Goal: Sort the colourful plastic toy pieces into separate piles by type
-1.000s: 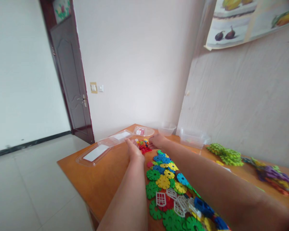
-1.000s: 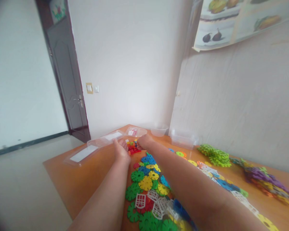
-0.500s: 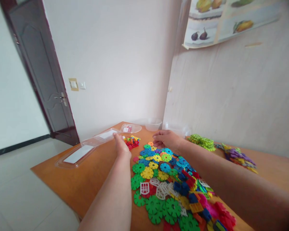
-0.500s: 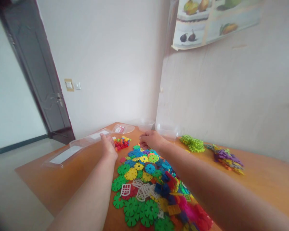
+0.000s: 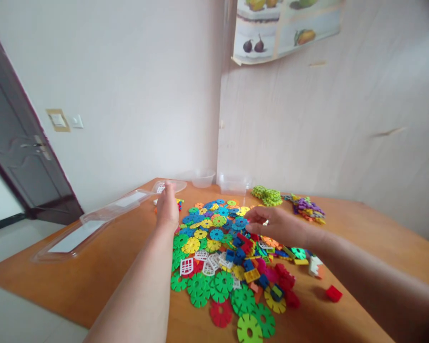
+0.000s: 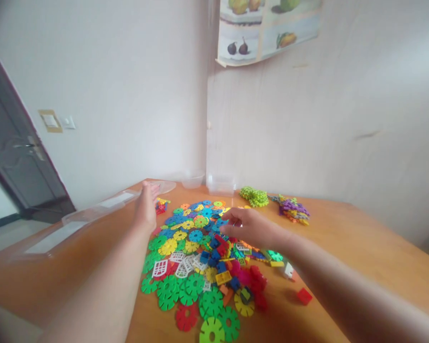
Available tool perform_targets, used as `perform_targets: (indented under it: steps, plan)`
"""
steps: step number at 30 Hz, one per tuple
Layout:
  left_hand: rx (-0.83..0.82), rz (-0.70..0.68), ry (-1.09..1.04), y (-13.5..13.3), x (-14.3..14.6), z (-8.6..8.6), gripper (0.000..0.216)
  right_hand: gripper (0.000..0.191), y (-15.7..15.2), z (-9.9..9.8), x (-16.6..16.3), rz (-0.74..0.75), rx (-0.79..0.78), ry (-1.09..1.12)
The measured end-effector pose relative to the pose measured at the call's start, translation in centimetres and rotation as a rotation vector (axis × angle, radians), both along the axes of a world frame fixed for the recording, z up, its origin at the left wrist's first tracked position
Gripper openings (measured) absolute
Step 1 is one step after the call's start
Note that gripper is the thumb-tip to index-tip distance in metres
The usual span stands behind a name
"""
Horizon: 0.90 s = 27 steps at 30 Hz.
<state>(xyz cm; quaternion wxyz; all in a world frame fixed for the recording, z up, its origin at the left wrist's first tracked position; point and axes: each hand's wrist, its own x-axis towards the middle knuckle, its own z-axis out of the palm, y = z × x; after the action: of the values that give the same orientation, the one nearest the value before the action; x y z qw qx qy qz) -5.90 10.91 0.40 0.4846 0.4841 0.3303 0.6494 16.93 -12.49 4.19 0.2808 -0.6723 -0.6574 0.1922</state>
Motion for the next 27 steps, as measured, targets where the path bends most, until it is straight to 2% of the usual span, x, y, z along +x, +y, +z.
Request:
perform_targets:
  steps: [3,6,8,12,16,20,27]
  plan:
    - [0.075,-0.122,0.133,-1.3,1.0,0.2,0.063,0.077,-3.0,-0.4,-0.4,0.143,-0.002,-0.221]
    - [0.094,-0.24,0.197,-2.8,2.0,0.3,0.058,0.095,-4.6,-1.1,-1.5,0.234,-0.048,-0.365]
    - [0.075,-0.329,0.215,-3.9,2.8,0.2,0.049,0.093,-4.6,-1.6,-2.2,0.258,-0.044,-0.421]
    - [0.068,-0.454,0.334,-5.7,4.1,-0.4,0.032,0.072,-3.0,-2.2,-2.9,0.275,0.046,-0.483]
    - [0.241,-0.546,0.677,-6.9,4.5,-0.7,0.042,0.05,-0.4,-2.2,-2.2,0.233,0.171,-0.498]
    - [0.386,-0.596,0.883,-7.4,4.3,-0.3,0.056,0.047,2.1,-2.8,-0.4,0.119,0.241,-0.422]
    - [0.406,-0.636,0.92,-7.0,4.3,-0.8,0.054,0.047,4.9,-3.7,2.1,-0.143,0.279,-0.343]
